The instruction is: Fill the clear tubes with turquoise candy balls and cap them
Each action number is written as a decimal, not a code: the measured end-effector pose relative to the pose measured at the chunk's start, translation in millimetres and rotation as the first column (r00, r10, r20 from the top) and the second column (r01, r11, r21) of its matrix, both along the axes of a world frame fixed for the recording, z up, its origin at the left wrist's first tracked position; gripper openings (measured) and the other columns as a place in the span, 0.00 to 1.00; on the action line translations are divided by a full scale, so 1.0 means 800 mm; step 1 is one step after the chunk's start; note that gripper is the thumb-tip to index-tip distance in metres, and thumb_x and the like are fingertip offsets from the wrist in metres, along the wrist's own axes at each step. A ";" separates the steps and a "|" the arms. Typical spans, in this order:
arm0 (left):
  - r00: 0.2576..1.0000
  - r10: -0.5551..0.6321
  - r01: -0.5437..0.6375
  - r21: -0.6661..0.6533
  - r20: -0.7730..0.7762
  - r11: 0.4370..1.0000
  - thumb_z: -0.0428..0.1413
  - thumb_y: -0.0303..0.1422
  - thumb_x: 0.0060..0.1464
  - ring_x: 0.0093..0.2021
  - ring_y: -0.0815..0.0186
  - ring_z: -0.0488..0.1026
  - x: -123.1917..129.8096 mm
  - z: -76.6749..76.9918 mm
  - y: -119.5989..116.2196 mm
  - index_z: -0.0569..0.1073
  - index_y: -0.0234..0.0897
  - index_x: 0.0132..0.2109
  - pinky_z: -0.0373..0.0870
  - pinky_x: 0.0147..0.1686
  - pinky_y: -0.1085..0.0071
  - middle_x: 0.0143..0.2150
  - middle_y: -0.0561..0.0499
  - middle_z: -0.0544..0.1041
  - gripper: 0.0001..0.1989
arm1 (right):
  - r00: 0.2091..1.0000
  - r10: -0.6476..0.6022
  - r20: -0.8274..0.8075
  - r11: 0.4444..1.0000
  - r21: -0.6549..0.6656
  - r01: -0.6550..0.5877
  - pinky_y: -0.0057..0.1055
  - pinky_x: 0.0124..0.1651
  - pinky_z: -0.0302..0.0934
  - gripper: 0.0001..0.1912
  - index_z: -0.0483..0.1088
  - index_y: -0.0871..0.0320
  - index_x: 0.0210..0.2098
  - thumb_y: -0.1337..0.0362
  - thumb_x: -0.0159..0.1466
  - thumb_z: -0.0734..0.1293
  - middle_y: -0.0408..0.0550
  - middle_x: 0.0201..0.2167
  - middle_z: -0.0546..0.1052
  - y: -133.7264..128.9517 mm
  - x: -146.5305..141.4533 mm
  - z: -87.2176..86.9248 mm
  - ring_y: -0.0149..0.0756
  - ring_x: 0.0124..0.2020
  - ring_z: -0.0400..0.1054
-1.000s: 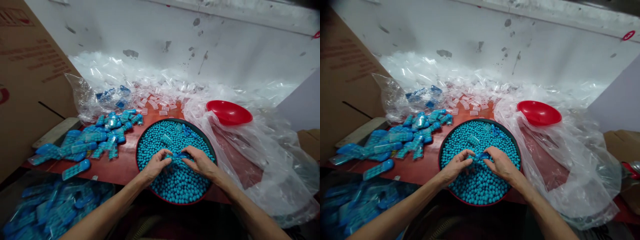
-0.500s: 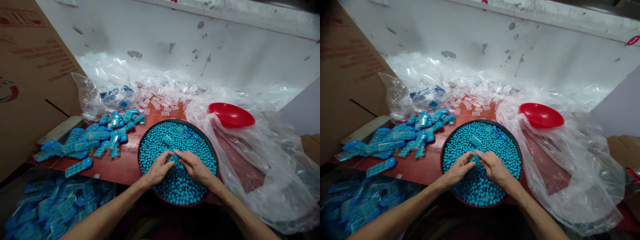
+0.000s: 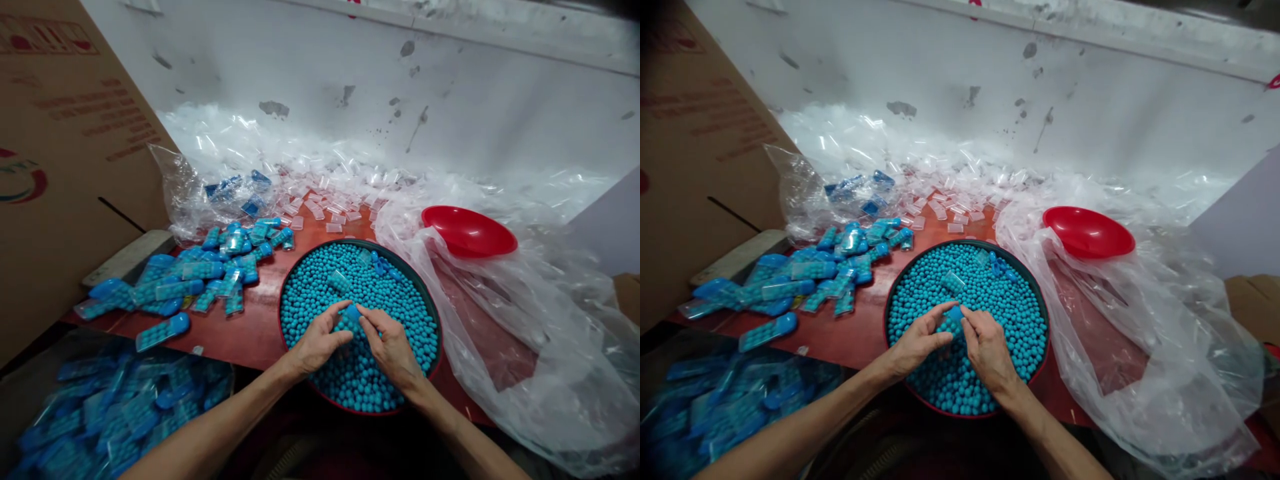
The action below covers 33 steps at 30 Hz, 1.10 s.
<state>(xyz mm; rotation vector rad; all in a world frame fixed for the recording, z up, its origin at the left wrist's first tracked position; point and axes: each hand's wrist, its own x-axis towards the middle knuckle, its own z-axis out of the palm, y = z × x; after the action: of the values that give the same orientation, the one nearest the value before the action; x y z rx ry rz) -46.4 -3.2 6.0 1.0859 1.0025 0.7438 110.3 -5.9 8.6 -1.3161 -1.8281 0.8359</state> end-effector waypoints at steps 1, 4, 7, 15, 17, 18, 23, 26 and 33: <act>1.000 -0.003 0.003 -0.017 -0.011 1.000 0.53 0.29 0.45 0.20 0.77 0.64 0.000 0.001 -0.001 0.54 0.37 0.57 0.64 0.20 0.76 0.44 0.45 0.67 0.31 | 1.000 -0.001 -0.013 1.000 -0.027 0.001 0.36 0.45 0.59 0.15 0.68 0.59 0.45 0.64 0.62 0.57 0.51 0.37 0.73 0.000 -0.001 0.000 0.37 0.40 0.66; 0.999 -0.036 0.035 -0.060 -0.011 0.998 0.53 0.30 0.44 0.18 0.76 0.65 0.001 0.004 -0.002 0.49 0.37 0.59 0.61 0.15 0.76 0.46 0.41 0.65 0.35 | 0.991 -0.040 -0.125 0.988 -0.156 0.020 0.35 0.47 0.60 0.14 0.70 0.57 0.43 0.61 0.61 0.59 0.49 0.40 0.74 0.001 0.000 0.000 0.37 0.41 0.67; 1.000 0.002 -0.002 -0.050 -0.003 0.999 0.52 0.30 0.45 0.18 0.76 0.65 0.000 0.006 -0.001 0.49 0.38 0.60 0.60 0.14 0.78 0.44 0.43 0.67 0.35 | 0.975 -0.076 -0.208 0.970 -0.240 0.024 0.35 0.46 0.61 0.14 0.71 0.56 0.42 0.59 0.59 0.61 0.47 0.39 0.74 0.002 0.003 -0.001 0.37 0.39 0.67; 1.000 0.011 -0.011 -0.004 -0.023 1.000 0.53 0.29 0.44 0.18 0.77 0.61 0.002 0.007 0.002 0.54 0.33 0.58 0.59 0.14 0.79 0.32 0.51 0.68 0.32 | 0.968 -0.099 -0.232 0.971 -0.234 0.043 0.34 0.44 0.62 0.14 0.72 0.57 0.41 0.59 0.58 0.62 0.46 0.36 0.75 0.001 0.004 -0.001 0.36 0.37 0.68; 1.000 0.006 -0.006 -0.021 -0.020 1.000 0.53 0.27 0.43 0.17 0.76 0.60 0.003 0.009 0.000 0.55 0.31 0.57 0.58 0.14 0.80 0.24 0.56 0.65 0.32 | 0.965 -0.090 -0.247 0.969 -0.244 0.028 0.34 0.45 0.62 0.14 0.72 0.57 0.41 0.59 0.58 0.62 0.46 0.36 0.75 0.002 0.002 -0.001 0.36 0.38 0.68; 1.000 0.005 -0.006 -0.029 -0.018 1.000 0.53 0.27 0.43 0.17 0.76 0.60 0.003 0.010 0.000 0.55 0.31 0.57 0.58 0.14 0.80 0.22 0.57 0.65 0.32 | 0.962 -0.089 -0.258 0.966 -0.256 0.021 0.34 0.45 0.61 0.14 0.72 0.57 0.40 0.59 0.58 0.62 0.46 0.36 0.75 0.002 0.002 0.000 0.36 0.39 0.68; 0.997 0.043 -0.045 -0.026 -0.056 0.999 0.53 0.27 0.43 0.17 0.76 0.61 0.002 0.008 -0.001 0.53 0.34 0.59 0.57 0.13 0.79 0.31 0.52 0.68 0.34 | 0.956 -0.112 -0.272 0.961 -0.276 0.034 0.35 0.47 0.60 0.15 0.73 0.57 0.40 0.58 0.57 0.62 0.46 0.37 0.75 0.007 0.000 -0.004 0.38 0.41 0.68; 0.997 0.052 -0.053 -0.009 -0.060 0.999 0.52 0.27 0.43 0.17 0.78 0.61 0.001 0.003 0.001 0.53 0.37 0.59 0.56 0.13 0.79 0.34 0.51 0.67 0.34 | 0.957 -0.126 -0.260 0.963 -0.266 0.054 0.33 0.44 0.62 0.15 0.73 0.57 0.39 0.57 0.57 0.63 0.45 0.36 0.76 0.008 -0.004 -0.006 0.37 0.38 0.68; 0.997 0.031 -0.031 -0.005 -0.066 1.000 0.55 0.27 0.42 0.17 0.78 0.60 0.000 0.002 0.001 0.55 0.39 0.58 0.58 0.13 0.81 0.29 0.55 0.67 0.34 | 0.969 -0.096 -0.228 0.977 -0.208 0.048 0.30 0.40 0.62 0.14 0.73 0.56 0.40 0.58 0.59 0.61 0.45 0.34 0.75 0.001 -0.006 0.001 0.35 0.34 0.68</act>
<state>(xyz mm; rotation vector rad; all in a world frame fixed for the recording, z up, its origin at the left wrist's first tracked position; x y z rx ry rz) -46.4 -2.7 7.4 1.0981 1.0793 0.7334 105.3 -4.9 9.4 -1.3343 -1.5313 1.1121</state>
